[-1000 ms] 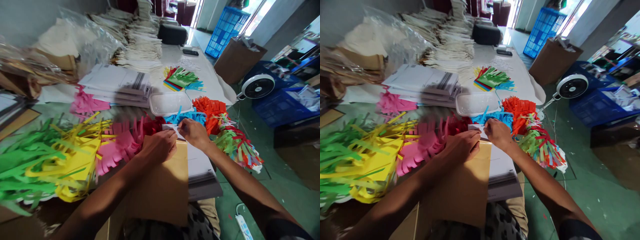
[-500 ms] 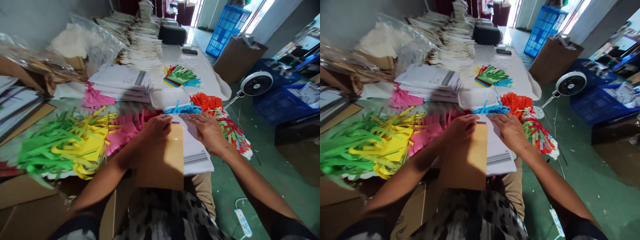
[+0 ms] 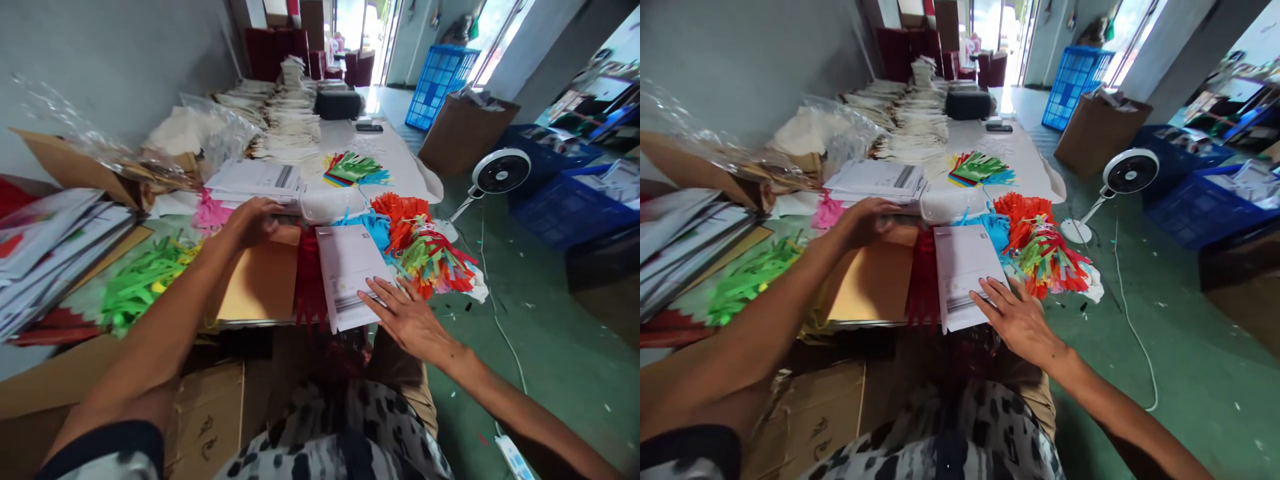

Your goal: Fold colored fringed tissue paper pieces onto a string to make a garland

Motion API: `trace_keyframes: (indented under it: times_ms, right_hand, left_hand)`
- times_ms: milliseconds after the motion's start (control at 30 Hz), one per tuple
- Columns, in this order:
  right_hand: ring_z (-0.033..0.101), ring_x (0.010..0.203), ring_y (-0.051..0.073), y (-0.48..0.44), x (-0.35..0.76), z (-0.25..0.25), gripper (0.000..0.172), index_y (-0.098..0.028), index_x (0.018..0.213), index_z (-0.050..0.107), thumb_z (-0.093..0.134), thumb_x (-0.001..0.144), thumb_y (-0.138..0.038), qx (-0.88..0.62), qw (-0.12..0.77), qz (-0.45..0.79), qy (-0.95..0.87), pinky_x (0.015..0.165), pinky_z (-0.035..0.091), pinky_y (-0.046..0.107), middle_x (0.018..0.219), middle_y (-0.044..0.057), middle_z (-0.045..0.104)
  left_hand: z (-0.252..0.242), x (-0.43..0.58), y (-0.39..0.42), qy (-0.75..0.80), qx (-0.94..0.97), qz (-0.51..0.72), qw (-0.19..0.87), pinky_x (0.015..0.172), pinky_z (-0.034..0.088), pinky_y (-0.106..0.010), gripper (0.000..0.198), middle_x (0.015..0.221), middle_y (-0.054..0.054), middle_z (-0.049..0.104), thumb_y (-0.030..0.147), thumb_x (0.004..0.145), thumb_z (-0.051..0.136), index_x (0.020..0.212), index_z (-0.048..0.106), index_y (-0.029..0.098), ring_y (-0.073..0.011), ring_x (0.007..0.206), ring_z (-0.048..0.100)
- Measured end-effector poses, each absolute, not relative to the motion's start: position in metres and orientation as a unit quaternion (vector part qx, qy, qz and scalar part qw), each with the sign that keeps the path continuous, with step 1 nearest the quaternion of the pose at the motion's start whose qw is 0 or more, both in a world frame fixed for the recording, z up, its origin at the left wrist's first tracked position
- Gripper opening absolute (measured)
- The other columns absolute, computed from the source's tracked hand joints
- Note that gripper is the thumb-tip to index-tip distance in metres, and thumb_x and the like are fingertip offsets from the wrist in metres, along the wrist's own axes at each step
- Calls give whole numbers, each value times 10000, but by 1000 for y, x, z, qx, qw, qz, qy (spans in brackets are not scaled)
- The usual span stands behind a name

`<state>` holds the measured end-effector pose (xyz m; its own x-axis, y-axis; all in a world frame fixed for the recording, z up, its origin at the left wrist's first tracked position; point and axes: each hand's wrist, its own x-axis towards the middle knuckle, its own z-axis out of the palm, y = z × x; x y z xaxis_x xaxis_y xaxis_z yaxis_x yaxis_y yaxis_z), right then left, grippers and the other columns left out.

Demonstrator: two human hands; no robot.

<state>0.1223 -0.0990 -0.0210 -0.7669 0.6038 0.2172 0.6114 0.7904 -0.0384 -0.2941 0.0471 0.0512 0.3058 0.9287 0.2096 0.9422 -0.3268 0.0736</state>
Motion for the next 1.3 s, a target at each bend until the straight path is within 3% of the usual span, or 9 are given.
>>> trace_keyframes:
  times_ms: [100,233,333,467,567,667,800,1000,1300]
  right_hand:
    - [437,1532,303,-94,124,-18,737,-258,1680,240,535,1017,-132,-319,187,-25,-929,1198,457,573,1642,153,464]
    - [493,1487,279,-83,133,12,716,-236,1676,249,535,1023,-163,-289,288,3,-913,1187,490,542,1586,155,531]
    - [534,1446,282,-79,139,41,683,-264,1653,316,541,1016,-166,-247,305,16,-920,1177,493,548,1568,131,555]
    - [565,1411,295,-81,139,72,636,-328,1599,423,611,1000,-227,-278,428,71,-857,1152,509,535,1574,94,553]
    - [565,1415,313,-79,131,80,726,-347,1629,344,677,985,-364,-354,566,180,-722,1111,546,527,1610,104,507]
    - [587,1396,310,-77,117,75,599,-338,1599,405,576,1037,-455,-388,625,262,-625,1124,537,522,1534,89,589]
    - [624,1347,310,-84,105,59,515,-329,1520,520,535,1042,-522,-385,646,341,-564,1095,555,487,1472,68,645]
    - [695,1193,301,-91,97,44,468,-247,1285,712,713,931,-552,-425,644,344,-535,1049,552,451,1304,90,749]
    - [739,1031,252,-75,95,13,410,-290,1284,721,682,962,-540,-385,623,468,-494,909,587,393,1268,51,769]
  left_hand:
    - [46,-275,21,-522,-837,-162,33,1260,309,-526,716,1601,-157,513,308,855,712,1526,523,145,-336,1524,414]
    - [73,-229,-23,-347,-920,-178,-38,1329,165,-578,896,1717,-99,347,433,878,788,1644,359,257,-325,1641,169]
    - [99,-201,-40,-264,-937,-193,-120,1329,185,-569,753,1652,-66,466,356,929,748,1610,431,320,-301,1588,340]
    - [118,-178,-44,-256,-884,-264,-288,947,586,-362,374,1151,-73,815,321,903,764,1267,782,238,-261,1040,767]
    - [117,-157,-49,-322,-760,-415,-383,620,539,-273,303,778,-41,785,413,766,869,947,856,170,-203,684,703]
    - [108,-130,-56,-342,-659,-510,-435,539,464,-248,355,647,-17,689,481,669,885,732,791,145,-152,577,583]
    - [90,-101,-64,-418,-554,-576,-431,490,349,-214,443,557,11,551,536,785,739,586,646,151,-98,521,436]
    - [69,-83,-73,-489,-433,-616,-440,472,331,-204,336,557,19,539,436,752,791,640,670,143,-93,506,436]
    - [51,-104,-84,-426,-375,-587,-578,450,413,-219,583,631,-27,648,722,746,783,781,709,145,-130,507,545]
